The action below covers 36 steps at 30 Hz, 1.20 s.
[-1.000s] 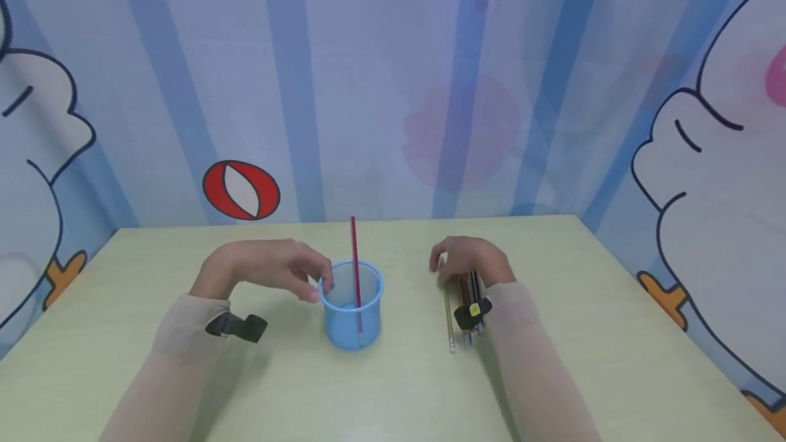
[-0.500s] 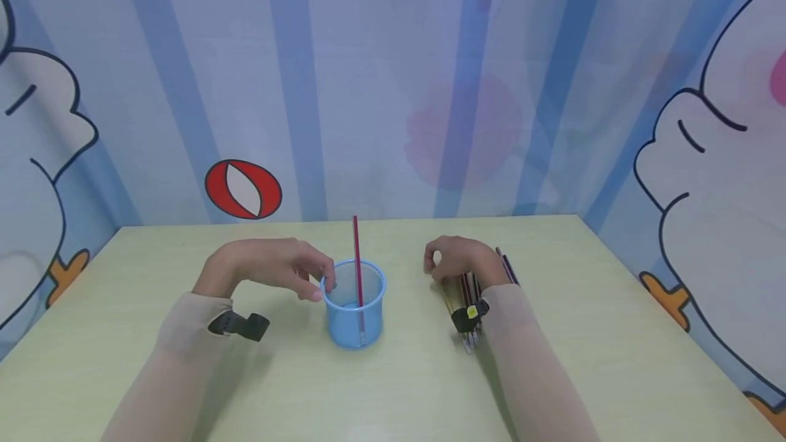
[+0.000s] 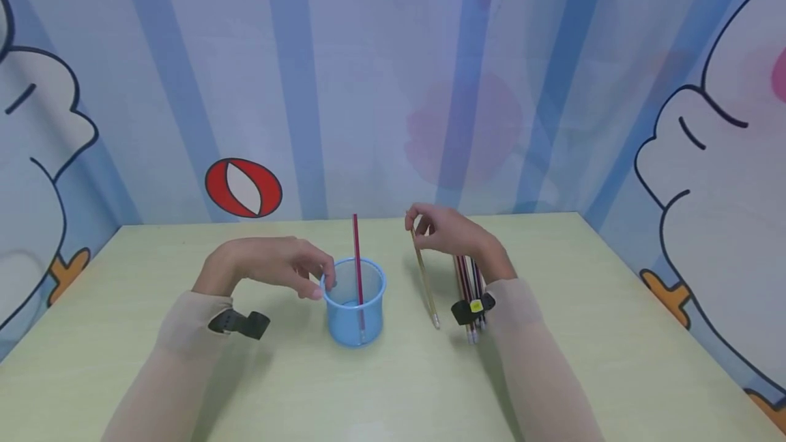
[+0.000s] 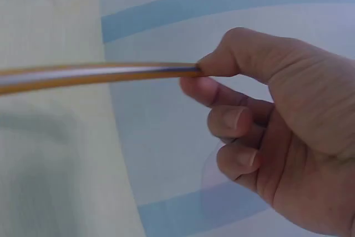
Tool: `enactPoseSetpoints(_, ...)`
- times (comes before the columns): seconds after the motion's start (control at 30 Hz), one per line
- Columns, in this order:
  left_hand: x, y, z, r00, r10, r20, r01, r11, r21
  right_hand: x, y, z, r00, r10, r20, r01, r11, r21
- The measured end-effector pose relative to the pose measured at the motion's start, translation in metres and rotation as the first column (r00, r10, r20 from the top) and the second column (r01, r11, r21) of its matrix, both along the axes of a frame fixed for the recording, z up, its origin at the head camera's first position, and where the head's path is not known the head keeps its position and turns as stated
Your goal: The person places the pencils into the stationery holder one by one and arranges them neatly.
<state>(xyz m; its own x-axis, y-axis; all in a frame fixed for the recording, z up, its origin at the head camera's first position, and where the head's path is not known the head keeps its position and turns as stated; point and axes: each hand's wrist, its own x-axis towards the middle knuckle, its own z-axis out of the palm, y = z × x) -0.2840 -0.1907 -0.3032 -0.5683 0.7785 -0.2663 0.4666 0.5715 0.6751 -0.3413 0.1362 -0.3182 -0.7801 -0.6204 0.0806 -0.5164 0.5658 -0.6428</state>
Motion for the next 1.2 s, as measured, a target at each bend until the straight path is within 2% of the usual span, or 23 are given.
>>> enactPoseSetpoints(0.23, 0.0, 0.0, -0.001, 1.0, 0.0, 0.022, 0.0, 1.0, 0.017, 0.014, -0.007, 0.023, 0.986, -0.066, -0.151, 0.035, 0.98, -0.196)
enactPoseSetpoints(0.5, 0.0, 0.0, 0.0, 1.0, -0.018, 0.016, 0.018, 0.999, 0.026, 0.039, -0.01, 0.049, 0.967, -0.092, -0.238, 0.003, 0.937, -0.349)
enactPoseSetpoints(0.67, 0.0, 0.0, 0.0, 1.0, -0.02, 0.004, 0.019, 1.0, 0.021, 0.047, -0.013, 0.057, 0.955, -0.082, -0.287, -0.057, 0.894, -0.444)
enactPoseSetpoints(0.9, -0.001, -0.001, 0.001, 1.0, -0.011, 0.01, 0.01, 1.0, 0.017, 0.047, -0.024, 0.054, 0.952, -0.067, -0.298, -0.123, 0.809, -0.575)
enactPoseSetpoints(1.0, -0.001, -0.001, 0.001, 1.0, 0.001, 0.019, -0.002, 1.0, 0.019, 0.045, -0.032, 0.05, 0.941, -0.063, -0.334, -0.141, 0.822, -0.552)
enactPoseSetpoints(1.1, 0.0, 0.0, 0.001, 0.999, 0.012, 0.041, -0.013, 1.0, 0.02, 0.044, -0.042, 0.043, 0.926, -0.044, -0.376, -0.154, 0.864, -0.48)
enactPoseSetpoints(1.2, 0.001, 0.0, 0.0, 0.998, 0.012, 0.055, -0.014, 1.0, 0.022, 0.043, -0.053, 0.034, 0.924, -0.015, -0.382, -0.161, 0.892, -0.423)
